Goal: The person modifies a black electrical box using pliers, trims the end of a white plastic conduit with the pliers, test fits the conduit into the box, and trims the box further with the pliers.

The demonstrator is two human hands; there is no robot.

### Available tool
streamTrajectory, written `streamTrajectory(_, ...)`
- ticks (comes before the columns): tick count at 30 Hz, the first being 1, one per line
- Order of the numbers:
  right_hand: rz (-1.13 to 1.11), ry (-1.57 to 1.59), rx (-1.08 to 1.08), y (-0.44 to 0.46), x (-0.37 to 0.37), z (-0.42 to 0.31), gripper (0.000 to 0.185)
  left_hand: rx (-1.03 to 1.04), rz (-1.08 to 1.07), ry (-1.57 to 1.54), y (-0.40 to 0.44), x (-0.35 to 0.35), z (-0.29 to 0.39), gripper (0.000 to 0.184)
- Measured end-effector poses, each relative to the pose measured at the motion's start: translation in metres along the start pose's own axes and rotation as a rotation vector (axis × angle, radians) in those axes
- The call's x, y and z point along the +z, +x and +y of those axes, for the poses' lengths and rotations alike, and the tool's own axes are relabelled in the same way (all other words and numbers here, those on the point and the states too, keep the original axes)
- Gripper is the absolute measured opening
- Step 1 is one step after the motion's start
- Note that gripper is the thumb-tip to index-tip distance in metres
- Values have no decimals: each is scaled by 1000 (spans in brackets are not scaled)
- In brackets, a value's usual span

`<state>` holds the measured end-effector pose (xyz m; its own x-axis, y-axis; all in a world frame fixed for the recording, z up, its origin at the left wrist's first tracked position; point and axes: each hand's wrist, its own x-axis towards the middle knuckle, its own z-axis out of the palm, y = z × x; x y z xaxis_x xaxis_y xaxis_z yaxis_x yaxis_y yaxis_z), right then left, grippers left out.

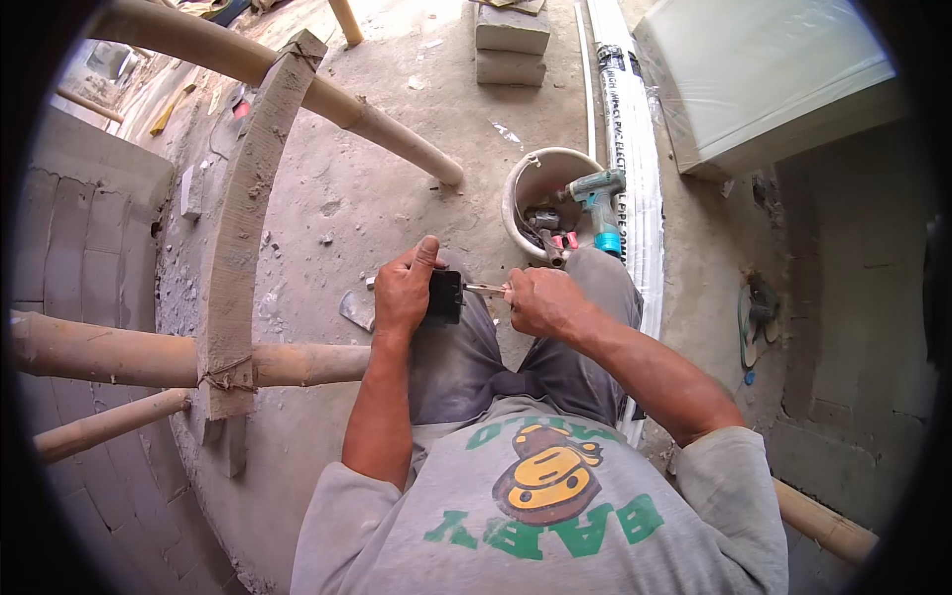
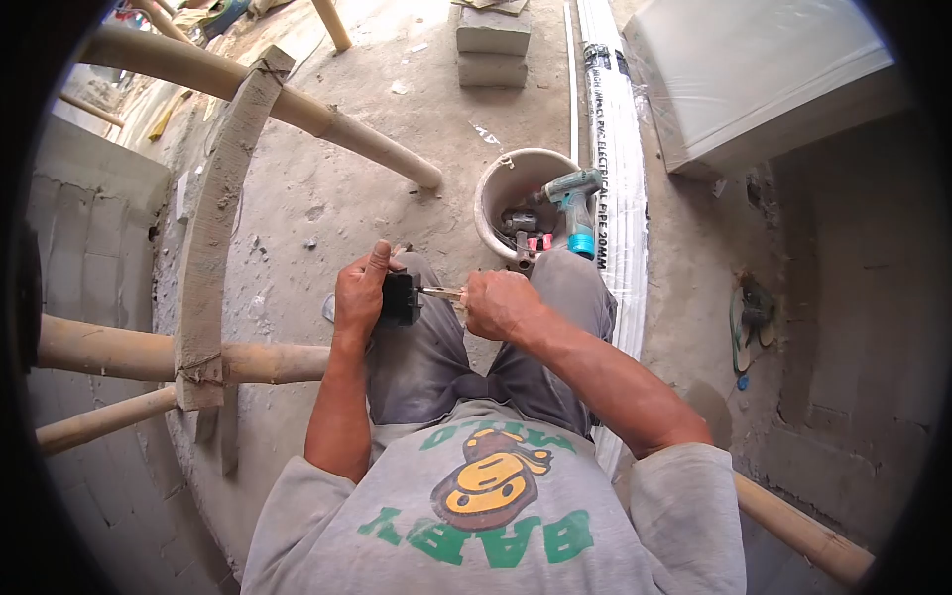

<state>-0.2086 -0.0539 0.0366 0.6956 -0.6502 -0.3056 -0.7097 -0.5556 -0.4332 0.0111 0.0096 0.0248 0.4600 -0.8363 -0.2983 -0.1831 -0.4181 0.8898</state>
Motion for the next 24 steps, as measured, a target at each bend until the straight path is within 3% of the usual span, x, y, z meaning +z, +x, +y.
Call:
streamTrajectory(6,-17,-23,19,-8,14,11,27,34,-100,40,5,6,-9,67)
streamTrajectory(14,63,-181,-83,-19,25,15,22,-82,-321,129,18,3,-13,71)
streamTrajectory(17,54,-203,-63,-20,20,12,21,-151,-310,195,17,3,-2,74)
streamTrajectory(24,149,-200,-179,-16,27,29,27,10,-353,342,16,5,5,74)
